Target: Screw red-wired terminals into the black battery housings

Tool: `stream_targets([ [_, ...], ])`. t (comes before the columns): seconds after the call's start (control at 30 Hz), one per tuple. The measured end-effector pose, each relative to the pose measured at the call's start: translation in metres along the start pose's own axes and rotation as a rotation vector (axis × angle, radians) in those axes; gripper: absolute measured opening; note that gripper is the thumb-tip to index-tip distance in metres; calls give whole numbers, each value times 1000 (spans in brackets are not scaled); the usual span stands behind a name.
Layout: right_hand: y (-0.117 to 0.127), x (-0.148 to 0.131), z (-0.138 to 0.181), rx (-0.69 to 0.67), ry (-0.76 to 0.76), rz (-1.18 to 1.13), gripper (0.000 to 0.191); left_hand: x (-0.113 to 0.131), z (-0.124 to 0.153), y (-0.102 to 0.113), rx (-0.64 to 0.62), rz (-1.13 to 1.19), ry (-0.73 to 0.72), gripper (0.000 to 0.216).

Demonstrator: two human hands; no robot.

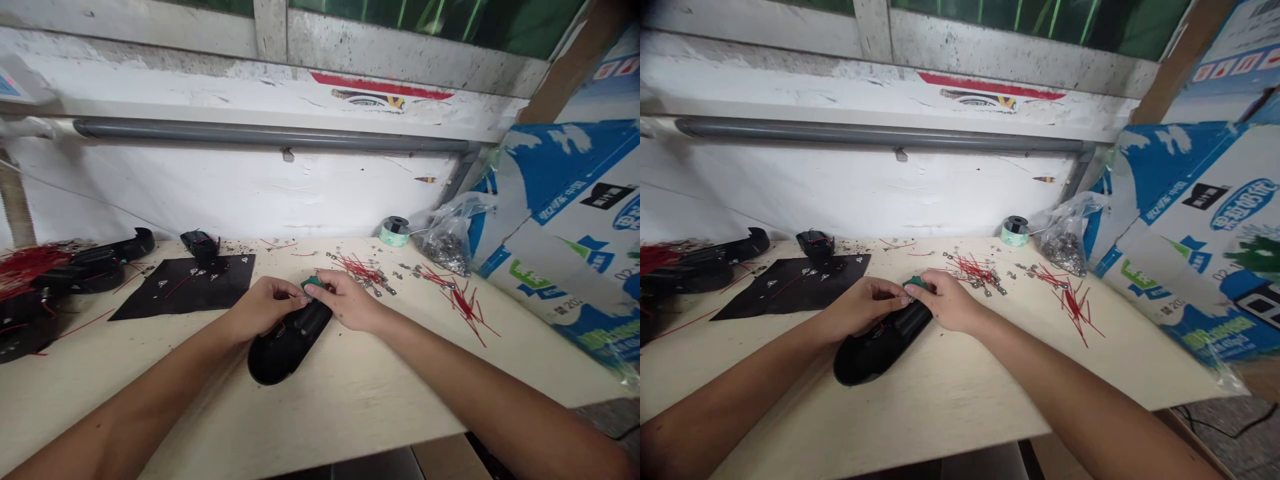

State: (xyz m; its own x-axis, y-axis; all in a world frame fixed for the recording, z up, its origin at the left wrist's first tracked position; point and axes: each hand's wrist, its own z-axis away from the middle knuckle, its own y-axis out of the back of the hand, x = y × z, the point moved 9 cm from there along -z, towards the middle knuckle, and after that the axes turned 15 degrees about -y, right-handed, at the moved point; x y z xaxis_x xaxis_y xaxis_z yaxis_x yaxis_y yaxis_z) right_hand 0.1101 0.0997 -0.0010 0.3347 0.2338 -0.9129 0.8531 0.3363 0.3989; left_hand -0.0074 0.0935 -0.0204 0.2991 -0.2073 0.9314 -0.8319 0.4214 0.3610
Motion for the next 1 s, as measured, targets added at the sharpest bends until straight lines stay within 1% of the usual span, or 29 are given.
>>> stream_targets([
  [0.13, 1, -3, 2, 48, 34, 144, 33, -1, 0, 0, 8, 5, 6, 40],
  [0.2, 2, -4, 1, 64, 41, 178, 33, -1, -1, 0, 9, 9, -1, 38],
  [0.33, 0, -5, 2, 91, 27, 189, 32, 1, -1, -1, 13, -3, -6, 34],
  [0.53, 3, -14, 7, 201, 62, 192, 34, 0, 0, 0, 16, 13, -5, 34],
  [0.77, 6, -11, 9, 219, 17, 175, 31, -1, -1, -1, -6, 48, -18, 36],
  [0.87, 6, -12, 10, 234, 38, 187, 31, 0, -1, -2, -6, 49, -15, 37],
  [1.0, 4, -16, 13, 246, 105, 205, 31, 1, 0, -3, -22, 50, -6, 38],
])
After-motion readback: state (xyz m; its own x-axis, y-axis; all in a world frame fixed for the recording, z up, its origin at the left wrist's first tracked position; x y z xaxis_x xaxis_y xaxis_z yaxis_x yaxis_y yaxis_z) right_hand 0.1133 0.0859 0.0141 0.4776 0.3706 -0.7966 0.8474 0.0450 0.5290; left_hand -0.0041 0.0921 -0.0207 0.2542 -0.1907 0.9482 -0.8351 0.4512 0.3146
